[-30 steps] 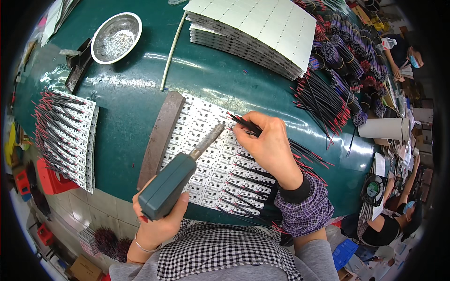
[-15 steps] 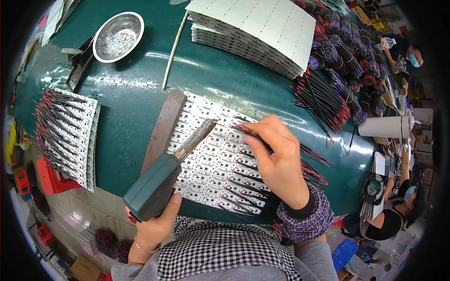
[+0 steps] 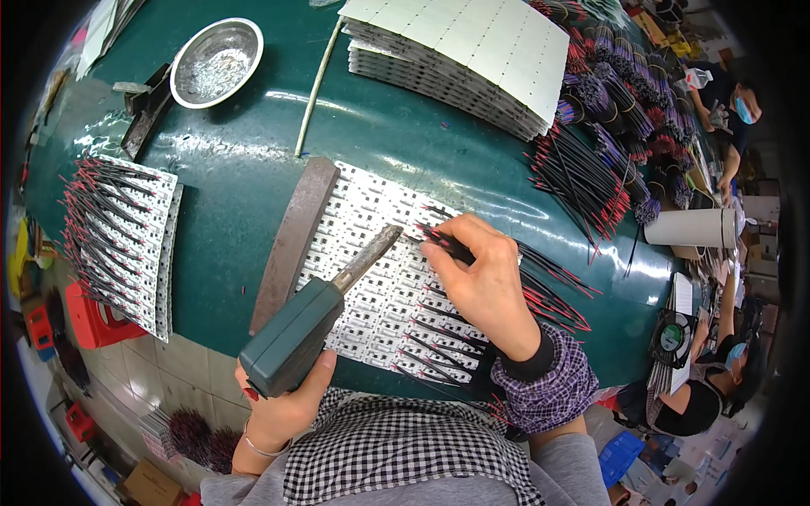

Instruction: The person assembles electronics by holding a soldering tool, picking up bundles of wires from the workbench, aligning the wire ends onto a circuit board panel, and securing them with the tool.

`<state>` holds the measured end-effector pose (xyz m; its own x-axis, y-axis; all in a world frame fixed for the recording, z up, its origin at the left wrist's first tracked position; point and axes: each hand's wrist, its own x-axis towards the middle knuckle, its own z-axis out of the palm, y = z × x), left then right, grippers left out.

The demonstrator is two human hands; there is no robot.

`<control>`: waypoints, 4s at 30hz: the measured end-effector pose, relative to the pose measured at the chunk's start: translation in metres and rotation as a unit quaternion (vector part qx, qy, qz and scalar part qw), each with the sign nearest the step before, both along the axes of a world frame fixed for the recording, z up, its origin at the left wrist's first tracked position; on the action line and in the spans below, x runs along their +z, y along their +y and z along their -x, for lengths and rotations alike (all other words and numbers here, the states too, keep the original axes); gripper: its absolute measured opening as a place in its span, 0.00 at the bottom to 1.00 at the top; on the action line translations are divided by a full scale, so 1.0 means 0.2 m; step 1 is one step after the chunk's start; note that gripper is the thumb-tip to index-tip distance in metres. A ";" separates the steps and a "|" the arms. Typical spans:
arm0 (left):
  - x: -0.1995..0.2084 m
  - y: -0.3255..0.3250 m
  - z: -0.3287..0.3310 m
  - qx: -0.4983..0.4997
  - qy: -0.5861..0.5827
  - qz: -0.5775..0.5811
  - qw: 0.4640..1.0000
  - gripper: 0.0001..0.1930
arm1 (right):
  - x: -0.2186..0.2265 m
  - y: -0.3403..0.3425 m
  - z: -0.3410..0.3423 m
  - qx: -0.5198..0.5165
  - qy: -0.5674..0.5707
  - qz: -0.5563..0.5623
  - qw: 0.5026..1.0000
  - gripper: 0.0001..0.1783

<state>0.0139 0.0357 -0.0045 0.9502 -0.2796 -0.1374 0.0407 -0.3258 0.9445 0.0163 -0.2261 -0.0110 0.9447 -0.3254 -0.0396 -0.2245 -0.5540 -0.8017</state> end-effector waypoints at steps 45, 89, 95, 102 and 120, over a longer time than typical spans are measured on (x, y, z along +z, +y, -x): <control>0.05 -0.04 -0.03 -0.023 -0.018 -0.019 0.999 0.13 | -0.03 0.01 0.00 -0.037 0.035 -0.030 0.998 0.08; 0.05 0.04 0.07 0.085 0.080 0.058 0.991 0.17 | 0.03 0.02 0.04 -0.009 -0.078 0.083 0.993 0.08; 0.04 0.04 0.06 0.073 0.063 0.058 0.994 0.17 | -0.02 0.00 0.01 0.009 -0.040 0.153 0.987 0.09; 0.02 0.07 0.05 0.034 0.036 0.059 0.997 0.22 | -0.03 0.00 0.01 0.020 -0.103 0.236 0.966 0.12; 0.00 -0.01 0.02 0.023 -0.025 0.039 0.999 0.12 | -0.03 0.03 0.02 0.073 -0.074 0.233 0.967 0.10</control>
